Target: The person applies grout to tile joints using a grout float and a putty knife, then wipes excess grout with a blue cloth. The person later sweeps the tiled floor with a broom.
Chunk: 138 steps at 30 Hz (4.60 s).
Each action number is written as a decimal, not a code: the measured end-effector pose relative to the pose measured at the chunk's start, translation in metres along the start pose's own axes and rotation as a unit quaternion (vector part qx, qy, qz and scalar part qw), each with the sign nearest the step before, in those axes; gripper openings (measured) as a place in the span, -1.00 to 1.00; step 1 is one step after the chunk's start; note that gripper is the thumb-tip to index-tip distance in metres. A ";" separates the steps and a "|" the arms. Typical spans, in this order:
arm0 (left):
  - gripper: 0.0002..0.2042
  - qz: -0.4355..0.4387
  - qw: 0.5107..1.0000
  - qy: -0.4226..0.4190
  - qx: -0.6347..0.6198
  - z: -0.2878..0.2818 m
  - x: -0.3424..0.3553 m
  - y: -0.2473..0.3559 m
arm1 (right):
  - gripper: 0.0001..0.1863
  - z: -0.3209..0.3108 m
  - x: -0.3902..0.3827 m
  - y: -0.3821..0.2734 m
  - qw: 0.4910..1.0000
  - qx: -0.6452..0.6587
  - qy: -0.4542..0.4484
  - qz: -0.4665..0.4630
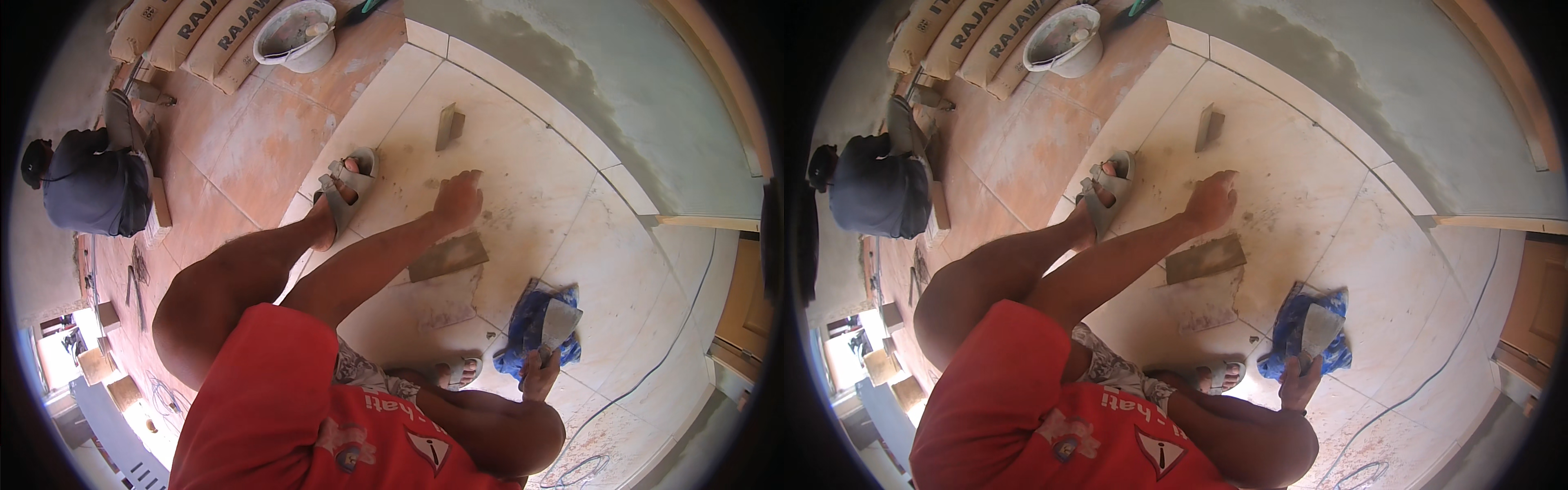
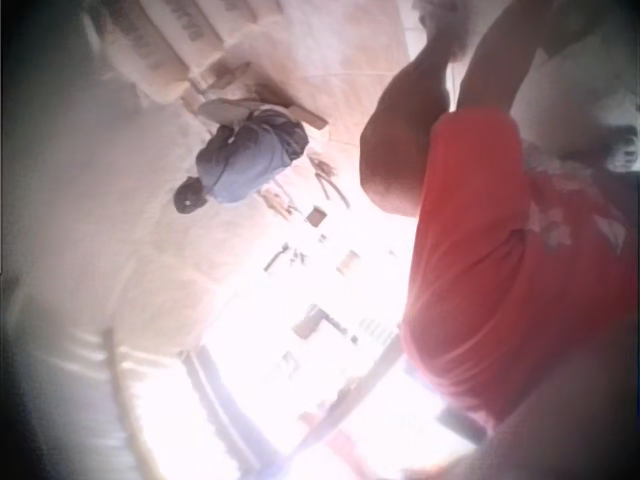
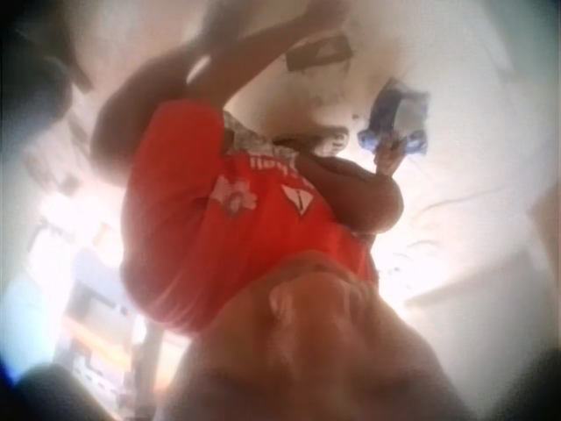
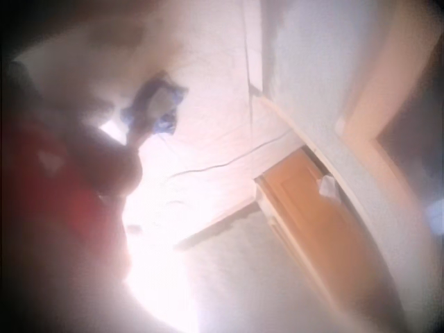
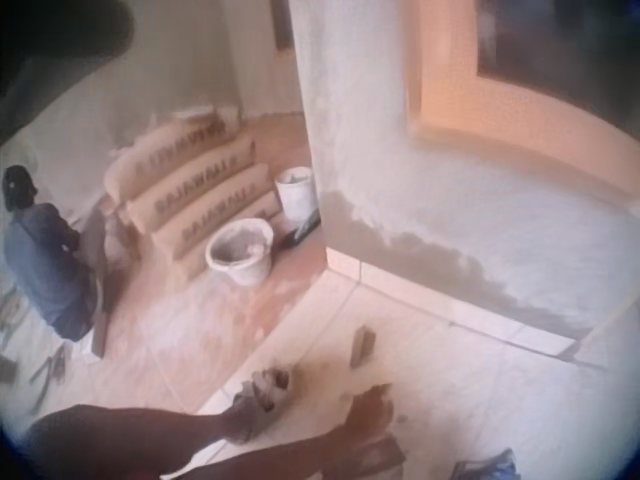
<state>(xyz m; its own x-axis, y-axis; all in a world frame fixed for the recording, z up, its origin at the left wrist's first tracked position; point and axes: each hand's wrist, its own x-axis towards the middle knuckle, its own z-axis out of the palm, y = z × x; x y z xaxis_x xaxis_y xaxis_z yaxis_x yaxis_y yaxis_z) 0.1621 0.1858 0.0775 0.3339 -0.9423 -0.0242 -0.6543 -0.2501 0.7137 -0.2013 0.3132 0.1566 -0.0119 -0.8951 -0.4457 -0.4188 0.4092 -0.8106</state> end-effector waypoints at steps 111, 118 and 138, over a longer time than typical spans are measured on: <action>-0.36 -0.087 0.926 0.208 0.302 0.004 0.051 -0.129 | -0.66 0.038 0.400 -0.100 0.950 -0.160 -0.054 -0.264; -0.40 -0.143 0.922 0.170 0.318 -0.001 0.052 -0.124 | -0.65 0.030 0.358 -0.113 0.945 -0.244 -0.032 -0.216; -0.41 -0.116 0.913 0.194 0.339 0.001 0.051 -0.127 | -0.72 -0.105 0.329 -0.213 0.723 -0.671 0.126 -0.101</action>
<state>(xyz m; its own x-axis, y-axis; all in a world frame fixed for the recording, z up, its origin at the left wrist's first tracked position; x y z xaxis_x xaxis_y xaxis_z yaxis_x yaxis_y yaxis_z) 0.2613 0.1687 -0.0152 0.6462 -0.7297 0.2235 -0.7612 -0.6374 0.1197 -0.2112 -0.0871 0.2223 0.0787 -0.9858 -0.1486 -0.9373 -0.1239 0.3256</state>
